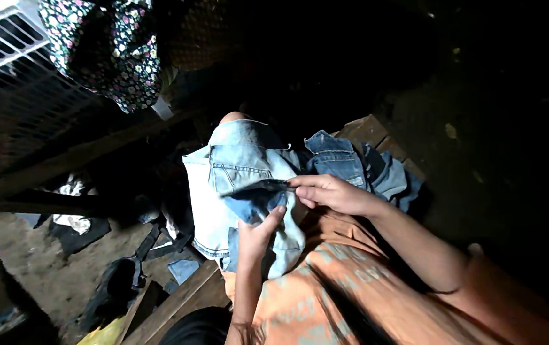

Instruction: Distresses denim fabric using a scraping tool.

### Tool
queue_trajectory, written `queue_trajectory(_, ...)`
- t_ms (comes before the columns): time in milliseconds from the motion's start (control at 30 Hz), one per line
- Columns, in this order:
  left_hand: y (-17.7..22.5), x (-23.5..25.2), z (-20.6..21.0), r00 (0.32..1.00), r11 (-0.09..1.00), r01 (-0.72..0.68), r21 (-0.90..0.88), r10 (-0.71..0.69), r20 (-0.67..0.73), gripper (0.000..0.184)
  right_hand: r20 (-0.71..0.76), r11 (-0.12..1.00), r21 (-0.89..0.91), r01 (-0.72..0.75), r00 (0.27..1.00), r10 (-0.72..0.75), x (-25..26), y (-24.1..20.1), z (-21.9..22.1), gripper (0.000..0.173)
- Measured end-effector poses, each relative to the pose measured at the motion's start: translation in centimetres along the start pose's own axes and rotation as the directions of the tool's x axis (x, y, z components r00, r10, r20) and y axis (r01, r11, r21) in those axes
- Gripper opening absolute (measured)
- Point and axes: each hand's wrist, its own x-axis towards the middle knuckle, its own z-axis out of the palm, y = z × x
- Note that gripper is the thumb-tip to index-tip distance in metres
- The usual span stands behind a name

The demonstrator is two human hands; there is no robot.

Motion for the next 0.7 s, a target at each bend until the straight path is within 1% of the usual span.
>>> queue_trajectory(33,0.0,0.1,0.1,1.000,1.000,-0.004,-0.019,0.004,-0.008,0.037,0.049,0.991,0.119,-0.056,0.998,0.051,0.3,0.2,-0.2,0.032)
queue_trajectory(100,0.0,0.1,0.1,1.000,0.999,-0.008,-0.047,0.008,0.001,0.035,0.132,0.944,0.276,-0.183,0.980,0.151,0.9,0.7,-0.8,0.029)
queue_trajectory(133,0.0,0.1,0.1,1.000,0.999,-0.006,-0.049,0.006,0.002,0.034,0.146,0.926,0.312,-0.213,0.974,0.175,1.1,0.8,-0.9,0.029)
queue_trajectory(167,0.1,0.1,0.2,1.000,0.999,0.001,-0.046,-0.001,-0.005,0.033,0.114,0.931,0.303,-0.204,0.978,0.178,1.1,0.7,-0.9,0.029)
queue_trajectory(200,0.2,0.0,0.3,1.000,0.999,0.011,-0.039,-0.012,-0.018,0.033,0.040,0.960,0.240,-0.144,0.990,0.139,0.9,0.5,-0.7,0.027)
queue_trajectory(233,0.3,0.0,0.4,0.999,0.999,0.022,-0.033,-0.023,-0.027,0.033,-0.036,0.992,0.118,-0.046,0.998,0.051,0.4,0.2,-0.5,0.035)
queue_trajectory(267,0.4,-0.1,0.4,0.999,0.999,0.032,-0.032,-0.033,-0.034,0.034,-0.056,0.997,-0.048,0.052,0.997,-0.055,-0.2,0.0,-0.6,0.043)
queue_trajectory(300,0.4,-0.1,0.4,0.999,0.999,0.037,-0.034,-0.038,-0.036,0.033,-0.015,0.971,-0.190,0.146,0.988,-0.151,-1.0,-0.4,-0.8,0.047)
queue_trajectory(333,0.5,-0.1,0.4,0.999,0.999,0.035,-0.034,-0.036,-0.036,0.032,0.072,0.925,-0.287,0.248,0.969,-0.237,-1.6,-0.9,-0.9,0.049)
queue_trajectory(367,0.4,-0.1,0.3,0.999,0.999,0.026,-0.038,-0.028,-0.035,0.032,0.171,0.874,-0.348,0.339,0.940,-0.296,-2.0,-1.5,-0.8,0.050)
queue_trajectory(400,0.3,-0.1,0.3,0.999,0.999,0.016,-0.039,-0.017,-0.027,0.031,0.239,0.830,-0.405,0.384,0.921,-0.309,-1.9,-2.3,-0.4,0.049)
queue_trajectory(433,0.2,-0.1,0.2,1.000,0.999,0.007,-0.031,-0.008,-0.023,0.031,0.257,0.809,-0.455,0.372,0.925,-0.281,-1.5,-3.0,0.1,0.047)
queue_trajectory(467,0.1,-0.2,0.2,1.000,1.000,0.000,-0.019,0.000,-0.016,0.031,0.230,0.821,-0.478,0.311,0.947,-0.225,-0.7,-3.4,0.4,0.045)
queue_trajectory(500,0.0,-0.2,0.1,1.000,0.999,-0.012,-0.030,0.012,-0.002,0.031,0.180,0.858,-0.465,0.220,0.972,-0.152,0.5,-3.6,0.4,0.043)
queue_trajectory(533,0.0,-0.3,0.0,1.000,0.999,-0.023,-0.046,0.023,0.004,0.031,0.134,0.903,-0.403,0.146,0.986,-0.099,1.8,-3.0,0.1,0.041)
queue_trajectory(567,-0.1,-0.3,-0.1,1.000,0.998,-0.029,-0.056,0.029,0.005,0.031,0.120,0.948,-0.310,0.078,0.992,-0.043,3.0,-2.3,-0.4,0.039)
queue_trajectory(633,0.0,-0.5,-0.2,1.000,0.998,-0.023,-0.065,0.023,-0.003,0.031,0.143,0.990,-0.127,-0.061,0.987,0.079,4.5,-1.3,-1.1,0.039)
queue_trajectory(667,0.0,-0.7,-0.2,1.000,0.998,-0.016,-0.066,0.016,-0.007,0.031,0.138,0.993,-0.080,-0.089,0.985,0.100,4.5,-1.0,-1.0,0.040)
queue_trajectory(700,0.0,-0.8,-0.2,1.000,0.998,-0.013,-0.069,0.012,-0.011,0.031,0.115,0.994,-0.089,-0.059,0.991,0.069,4.1,-0.7,-1.0,0.041)
